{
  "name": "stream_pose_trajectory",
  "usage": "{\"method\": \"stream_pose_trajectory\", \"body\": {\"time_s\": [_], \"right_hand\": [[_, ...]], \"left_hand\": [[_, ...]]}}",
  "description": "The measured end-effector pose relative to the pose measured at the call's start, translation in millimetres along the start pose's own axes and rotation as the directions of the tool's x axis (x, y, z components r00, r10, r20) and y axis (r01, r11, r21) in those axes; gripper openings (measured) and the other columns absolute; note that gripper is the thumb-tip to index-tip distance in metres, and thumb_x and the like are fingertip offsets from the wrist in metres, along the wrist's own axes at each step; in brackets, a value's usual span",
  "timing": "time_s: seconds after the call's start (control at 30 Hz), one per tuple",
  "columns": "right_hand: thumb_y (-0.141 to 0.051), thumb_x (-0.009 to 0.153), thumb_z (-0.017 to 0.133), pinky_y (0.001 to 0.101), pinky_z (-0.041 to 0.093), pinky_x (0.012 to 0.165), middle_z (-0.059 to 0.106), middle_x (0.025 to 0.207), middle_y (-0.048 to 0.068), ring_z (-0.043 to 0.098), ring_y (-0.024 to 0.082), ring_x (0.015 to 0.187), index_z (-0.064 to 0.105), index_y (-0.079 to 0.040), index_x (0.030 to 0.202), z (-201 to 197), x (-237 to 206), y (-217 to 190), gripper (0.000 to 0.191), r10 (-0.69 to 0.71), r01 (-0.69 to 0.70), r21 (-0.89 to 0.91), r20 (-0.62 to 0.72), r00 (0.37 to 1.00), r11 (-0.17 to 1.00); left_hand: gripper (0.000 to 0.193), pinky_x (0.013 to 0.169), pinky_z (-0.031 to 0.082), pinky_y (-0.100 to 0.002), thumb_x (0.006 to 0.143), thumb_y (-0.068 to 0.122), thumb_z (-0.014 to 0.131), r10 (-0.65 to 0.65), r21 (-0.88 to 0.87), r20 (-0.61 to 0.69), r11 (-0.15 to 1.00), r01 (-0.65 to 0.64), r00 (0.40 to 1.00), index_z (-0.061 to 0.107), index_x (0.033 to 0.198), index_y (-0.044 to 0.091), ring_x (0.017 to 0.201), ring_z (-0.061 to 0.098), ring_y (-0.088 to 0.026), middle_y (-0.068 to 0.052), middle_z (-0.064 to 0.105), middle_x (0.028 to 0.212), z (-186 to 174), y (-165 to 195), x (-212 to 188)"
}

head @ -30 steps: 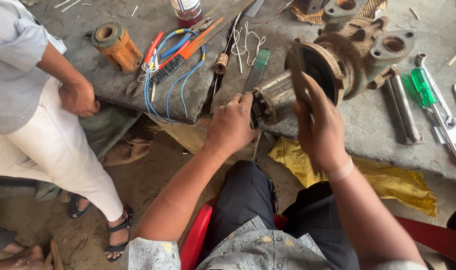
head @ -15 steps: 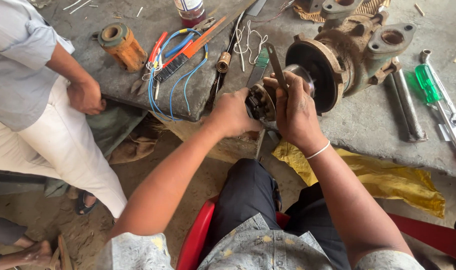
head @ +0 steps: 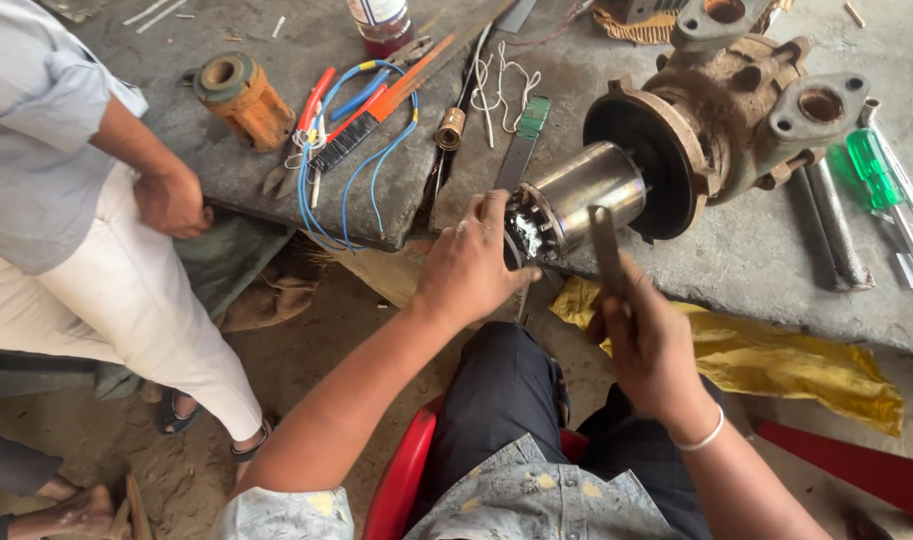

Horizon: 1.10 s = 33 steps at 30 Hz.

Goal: The person sits at a workbench fitting a rotor assembly into a water pump housing, pressing and tapping the part into place by hand. They then use a flat file on the pump parts and hammer near the housing while adjusting the components on the bench.

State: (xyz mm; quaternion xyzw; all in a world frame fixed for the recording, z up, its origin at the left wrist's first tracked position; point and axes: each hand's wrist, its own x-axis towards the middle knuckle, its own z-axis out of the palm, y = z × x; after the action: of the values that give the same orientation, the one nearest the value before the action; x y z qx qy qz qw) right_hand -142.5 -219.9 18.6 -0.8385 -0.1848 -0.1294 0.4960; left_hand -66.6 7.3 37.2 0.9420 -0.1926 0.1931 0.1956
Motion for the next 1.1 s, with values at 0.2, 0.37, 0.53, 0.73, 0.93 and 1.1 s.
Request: {"method": "stream_pose_trajectory", "body": {"time_s": [0.2, 0.37, 0.53, 0.73, 0.93, 1.1], "right_hand": [[-0.010, 0.098, 0.059, 0.0376, 0.051, 0.048, 0.071, 0.073, 0.008, 0.066, 0.022, 0.053, 0.029, 0.001, 0.160, 10.6, -14.8, 6.8, 0.069, -0.086, 0.113, -0.321, 0.096, 0.992, 0.940], [-0.011, 0.092, 0.066, 0.0401, 0.049, 0.045, 0.070, 0.070, 0.009, 0.063, 0.025, 0.048, 0.037, -0.006, 0.158, 24.6, -14.5, 1.3, 0.072, -0.115, 0.172, -0.536, 0.139, 0.984, 0.827], [-0.010, 0.092, 0.066, 0.0395, 0.048, 0.046, 0.072, 0.077, 0.010, 0.064, 0.026, 0.052, 0.039, -0.007, 0.158, 40.6, 10.3, -6.3, 0.071, -0.231, 0.218, -0.567, 0.050, 0.972, 0.794], [-0.013, 0.091, 0.069, 0.0404, 0.047, 0.044, 0.068, 0.065, 0.009, 0.064, 0.025, 0.048, 0.038, -0.007, 0.158, 49.3, 14.9, -8.1, 0.074, -0.073, 0.114, -0.601, 0.091, 0.993, 0.791], [-0.010, 0.081, 0.068, 0.0398, 0.047, 0.045, 0.073, 0.078, 0.008, 0.064, 0.027, 0.051, 0.037, -0.010, 0.160, 48.5, 19.5, -9.4, 0.084, -0.123, 0.125, -0.664, 0.050, 0.991, 0.738], [-0.009, 0.087, 0.066, 0.0384, 0.048, 0.045, 0.072, 0.080, 0.007, 0.066, 0.024, 0.055, 0.037, -0.010, 0.160, 46.3, 16.3, -15.8, 0.079, -0.168, 0.168, -0.658, 0.064, 0.984, 0.734]], "left_hand": [[0.075, 0.073, 0.061, -0.051, 0.073, 0.033, 0.089, -0.138, -0.020, 0.175, 0.989, 0.144, 0.975, 0.044, 0.126, 0.004, 0.088, 0.072, -0.046, -0.020, 0.065, 0.118, -5.3, 7.5, -0.3], [0.070, 0.073, 0.060, -0.052, 0.070, 0.028, 0.089, -0.149, -0.071, 0.139, 0.985, 0.160, 0.979, 0.046, 0.121, 0.007, 0.089, 0.072, -0.046, -0.017, 0.067, 0.114, -10.6, 13.3, -0.7], [0.066, 0.074, 0.060, -0.052, 0.070, 0.022, 0.086, -0.150, -0.068, 0.130, 0.985, 0.160, 0.980, 0.046, 0.120, 0.005, 0.090, 0.072, -0.045, -0.019, 0.066, 0.113, -7.9, 12.4, -1.2], [0.066, 0.071, 0.059, -0.053, 0.070, 0.021, 0.086, -0.138, -0.083, 0.120, 0.985, 0.149, 0.983, 0.046, 0.120, 0.004, 0.085, 0.071, -0.046, -0.021, 0.067, 0.109, -7.3, 12.0, -0.4], [0.062, 0.069, 0.060, -0.051, 0.070, 0.020, 0.085, -0.148, -0.051, 0.132, 0.986, 0.156, 0.980, 0.046, 0.116, 0.005, 0.085, 0.073, -0.043, -0.019, 0.068, 0.107, -7.9, 14.1, -0.6], [0.063, 0.067, 0.059, -0.051, 0.068, 0.019, 0.085, -0.144, -0.044, 0.092, 0.988, 0.148, 0.985, 0.046, 0.116, 0.004, 0.081, 0.072, -0.043, -0.020, 0.067, 0.102, -7.0, 14.3, -1.0]]}}
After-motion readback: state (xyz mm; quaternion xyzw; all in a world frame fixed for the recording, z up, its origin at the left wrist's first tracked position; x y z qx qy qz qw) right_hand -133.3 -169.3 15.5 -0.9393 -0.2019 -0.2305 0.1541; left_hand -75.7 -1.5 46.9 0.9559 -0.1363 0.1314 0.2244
